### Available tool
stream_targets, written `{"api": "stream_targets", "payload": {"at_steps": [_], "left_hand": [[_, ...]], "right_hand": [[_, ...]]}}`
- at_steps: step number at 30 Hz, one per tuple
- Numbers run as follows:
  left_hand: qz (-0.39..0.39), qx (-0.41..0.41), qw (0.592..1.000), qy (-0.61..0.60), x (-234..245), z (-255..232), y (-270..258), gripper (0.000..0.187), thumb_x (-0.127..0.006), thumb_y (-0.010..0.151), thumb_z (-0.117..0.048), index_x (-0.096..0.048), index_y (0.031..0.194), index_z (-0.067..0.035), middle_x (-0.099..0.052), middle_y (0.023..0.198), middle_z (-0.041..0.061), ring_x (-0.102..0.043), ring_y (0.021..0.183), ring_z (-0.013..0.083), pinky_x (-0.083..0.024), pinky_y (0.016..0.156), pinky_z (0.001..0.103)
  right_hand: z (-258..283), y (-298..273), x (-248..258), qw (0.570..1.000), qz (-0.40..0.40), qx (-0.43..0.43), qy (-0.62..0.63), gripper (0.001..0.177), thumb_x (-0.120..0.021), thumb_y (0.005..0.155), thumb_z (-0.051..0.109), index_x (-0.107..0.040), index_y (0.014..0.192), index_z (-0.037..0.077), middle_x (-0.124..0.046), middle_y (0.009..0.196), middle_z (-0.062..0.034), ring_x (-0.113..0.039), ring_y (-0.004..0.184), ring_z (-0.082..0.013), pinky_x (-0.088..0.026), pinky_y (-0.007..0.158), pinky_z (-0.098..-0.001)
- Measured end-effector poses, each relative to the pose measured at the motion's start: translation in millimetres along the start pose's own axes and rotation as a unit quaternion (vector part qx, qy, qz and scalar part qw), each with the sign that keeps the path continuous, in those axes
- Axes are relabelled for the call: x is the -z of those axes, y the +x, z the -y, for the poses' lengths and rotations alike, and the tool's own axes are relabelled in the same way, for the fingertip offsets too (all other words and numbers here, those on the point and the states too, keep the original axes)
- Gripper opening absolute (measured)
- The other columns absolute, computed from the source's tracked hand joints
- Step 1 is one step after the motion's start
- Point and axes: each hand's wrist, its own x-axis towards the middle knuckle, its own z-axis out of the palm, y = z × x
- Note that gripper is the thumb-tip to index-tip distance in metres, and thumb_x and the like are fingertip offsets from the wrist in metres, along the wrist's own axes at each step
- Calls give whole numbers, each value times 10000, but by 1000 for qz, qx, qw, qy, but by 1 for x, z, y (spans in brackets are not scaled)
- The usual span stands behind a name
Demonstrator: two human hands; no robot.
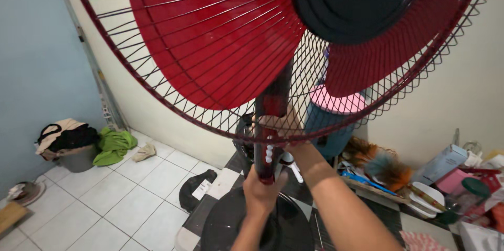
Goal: The person assembles a standing fan by attaching the fan head to the pole and securing it with a screwdriver. They then insert a metal rod into the base and tighten a red collar to complete the assembly.
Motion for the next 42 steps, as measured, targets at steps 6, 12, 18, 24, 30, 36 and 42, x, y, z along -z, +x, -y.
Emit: {"api": "stream_targets", "payload": {"at_steps": [6, 12, 18, 24, 30, 36, 42], "left_hand": [[185, -54, 979, -67, 11, 35, 30, 189, -829, 777, -138, -710, 849, -10, -692, 717, 49, -633, 683, 133, -535, 631, 335], [373, 40, 924, -71, 18, 58, 63, 192, -864, 661, -84, -723, 786, -43, -697, 710, 14, -659, 658, 124, -530, 637, 299], [221, -90, 966, -97, 25, 37, 29, 292, -859, 762, -151, -660, 950, -49, -689, 821, 38, -629, 755, 141, -537, 722, 295], [157, -54, 986, -14, 9, 53, 18, 304, -851, 736, -173, -679, 952, -45, -728, 793, 13, -690, 725, 139, -548, 701, 285], [393, 97, 901, -154, 10, 65, 45, 447, -670, 545, -1, -686, 991, -13, -684, 797, 69, -678, 705, 220, -538, 605, 373], [24, -227, 972, -56, 13, 27, 1, 600, -800, 663, -89, -559, 1209, -20, -687, 994, 118, -707, 884, 249, -566, 784, 368], [-6, -160, 986, -48, -11, 10, 16, 389, -821, 781, -195, -716, 1125, -47, -758, 955, 92, -754, 896, 246, -570, 757, 377]], "right_hand": [[-4, -5, 1, 1000, 1, -19, -2, 361, -687, 855, 340, -679, 1204, 249, -762, 1024, -89, -720, 747, -227, -572, 604, -375], [-17, 5, -11, 999, 1, -44, 33, 372, -682, 856, 345, -676, 1218, 259, -763, 1035, -91, -721, 749, -230, -571, 602, -379], [-19, -5, -20, 998, 14, -52, -18, 383, -678, 858, 349, -672, 1233, 270, -764, 1046, -94, -723, 750, -234, -570, 599, -382], [-13, 1, 1, 940, -78, 215, -255, 452, -656, 817, 367, -634, 1268, 378, -724, 1043, -106, -729, 837, -307, -599, 670, -428], [-5, -3, 16, 970, -50, 163, -171, 400, -668, 843, 332, -645, 1243, 326, -727, 1048, -100, -713, 875, -305, -575, 712, -446], [-4, -8, 9, 988, -24, 102, -111, 349, -680, 870, 296, -656, 1217, 273, -730, 1052, -95, -697, 914, -304, -551, 753, -465], [-1, 4, 7, 996, -29, 69, -45, 300, -692, 896, 261, -667, 1192, 221, -732, 1057, -90, -681, 952, -302, -526, 794, -483]]}}
